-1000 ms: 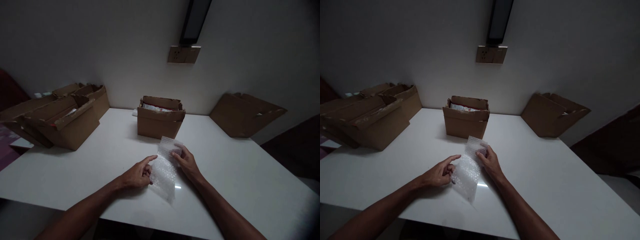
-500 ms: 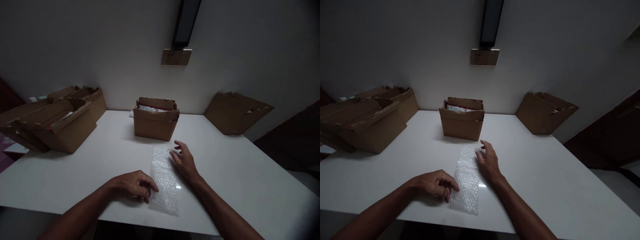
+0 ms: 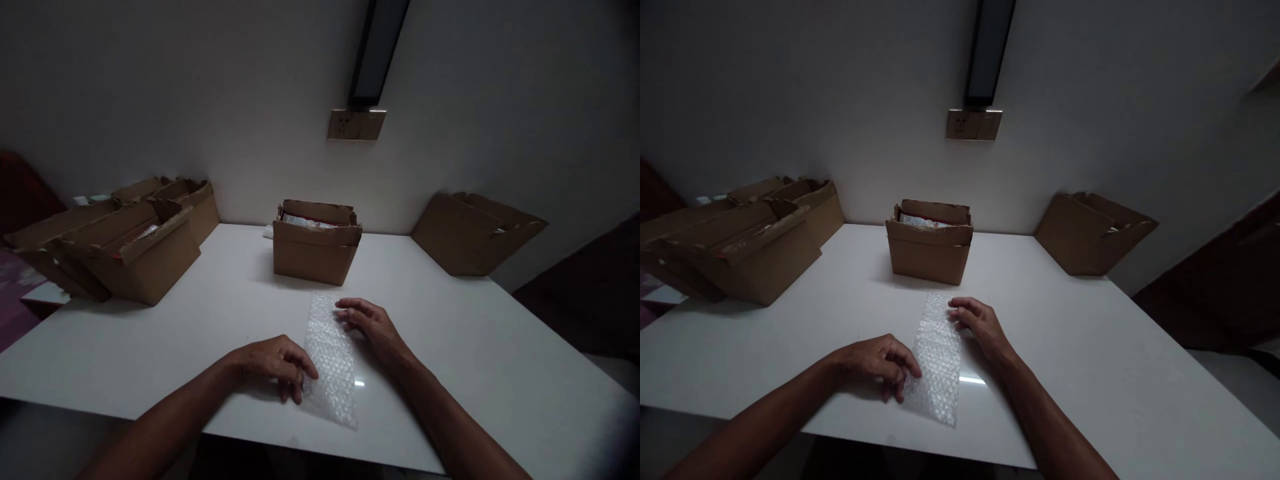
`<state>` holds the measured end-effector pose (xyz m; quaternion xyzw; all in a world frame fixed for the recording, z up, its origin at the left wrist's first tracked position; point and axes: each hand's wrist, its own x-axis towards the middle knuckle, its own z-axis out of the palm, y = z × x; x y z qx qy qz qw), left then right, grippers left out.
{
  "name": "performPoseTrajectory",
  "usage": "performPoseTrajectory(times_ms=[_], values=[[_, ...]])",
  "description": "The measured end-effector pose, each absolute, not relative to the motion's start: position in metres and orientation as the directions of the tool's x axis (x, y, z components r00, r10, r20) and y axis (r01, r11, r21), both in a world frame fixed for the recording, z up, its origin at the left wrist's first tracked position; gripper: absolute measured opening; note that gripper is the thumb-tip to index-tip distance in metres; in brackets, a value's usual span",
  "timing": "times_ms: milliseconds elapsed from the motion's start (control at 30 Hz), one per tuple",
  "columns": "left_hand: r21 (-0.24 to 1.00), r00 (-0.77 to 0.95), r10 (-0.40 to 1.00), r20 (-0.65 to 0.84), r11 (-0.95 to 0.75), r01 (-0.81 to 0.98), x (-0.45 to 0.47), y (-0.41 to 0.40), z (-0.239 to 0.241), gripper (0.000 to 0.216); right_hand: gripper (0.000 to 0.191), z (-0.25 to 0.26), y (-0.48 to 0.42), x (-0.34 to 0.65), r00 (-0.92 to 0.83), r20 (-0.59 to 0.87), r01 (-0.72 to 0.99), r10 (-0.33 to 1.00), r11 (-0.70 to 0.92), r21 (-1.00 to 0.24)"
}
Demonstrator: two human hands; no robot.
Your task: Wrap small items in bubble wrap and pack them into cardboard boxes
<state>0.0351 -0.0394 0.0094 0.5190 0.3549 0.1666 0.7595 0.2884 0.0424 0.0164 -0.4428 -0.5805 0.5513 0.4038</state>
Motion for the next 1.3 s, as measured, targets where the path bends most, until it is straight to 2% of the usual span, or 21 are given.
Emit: performPoseTrajectory(times_ms=[67,133,200,267,400,533,600,667,733,800,933,1033,1100,1300], values=[[0.892,0.67,0.653,-0.354,0.451,0.031,0.036,-0.038,0.007,0.035,0.034,0.023,0.031,0.298,-0.313,-0.013,0.168,0.95,0.042,-0.985],[0.873,0.636,0.695,-0.336,0.483,-0.066,0.037,-0.036,0.005,0.033,0.038,0.026,0.017,0.31,-0.42,-0.002,0.247,0.908,0.111,-0.963],[0.853,0.596,0.731,-0.331,0.503,-0.143,0.037,-0.032,0.003,0.031,0.044,0.023,0.002,0.323,-0.564,-0.007,0.259,0.826,0.169,-0.951],[0.831,0.561,0.751,-0.348,0.524,-0.187,0.037,-0.03,0.003,0.031,0.054,0.017,-0.01,0.334,-0.654,-0.032,0.228,0.756,0.157,-0.961],[0.811,0.541,0.764,-0.35,0.537,-0.233,0.034,-0.028,0.003,0.032,0.071,0.009,-0.023,0.343,-0.689,-0.035,0.209,0.723,0.152,-0.966],[0.802,0.531,0.771,-0.35,0.54,-0.254,0.034,-0.027,0.003,0.031,0.079,0.006,-0.026,0.326,-0.699,0.033,0.35,0.715,0.382,-0.856],[0.806,0.52,0.777,-0.355,0.536,-0.25,0.034,-0.027,0.002,0.03,0.075,0.003,-0.027,0.314,-0.665,0.096,0.435,0.74,0.49,-0.755],[0.829,0.529,0.778,-0.338,0.512,-0.224,0.034,-0.029,0.002,0.031,0.063,0.001,-0.028,0.301,-0.59,0.167,0.49,0.79,0.515,-0.703],[0.866,0.537,0.788,-0.301,0.461,-0.191,0.036,-0.032,0.003,0.03,0.042,0.001,-0.028,0.291,-0.493,0.187,0.526,0.849,0.463,-0.714],[0.911,0.508,0.818,-0.268,0.388,-0.143,0.038,-0.035,0.006,0.03,0.029,0.003,-0.027,0.284,-0.418,0.169,0.533,0.893,0.392,-0.75],[0.972,0.33,0.915,-0.233,0.233,0.04,0.042,-0.038,0.015,0.021,0.027,0.011,-0.027,0.278,-0.383,0.107,0.489,0.917,0.3,-0.819],[0.982,0.21,0.967,-0.145,0.114,0.151,0.042,-0.037,0.019,0.012,0.029,0.012,-0.028,0.276,-0.377,0.07,0.482,0.923,0.26,-0.837],[0.981,0.187,0.977,-0.1,0.066,0.182,0.042,-0.036,0.019,0.011,0.031,0.009,-0.028,0.276,-0.363,0.078,0.476,0.929,0.257,-0.841],[0.983,0.243,0.965,-0.101,0.059,0.175,0.044,-0.033,0.009,0.013,0.033,0.006,-0.026,0.277,-0.372,0.091,0.495,0.924,0.28,-0.823]])
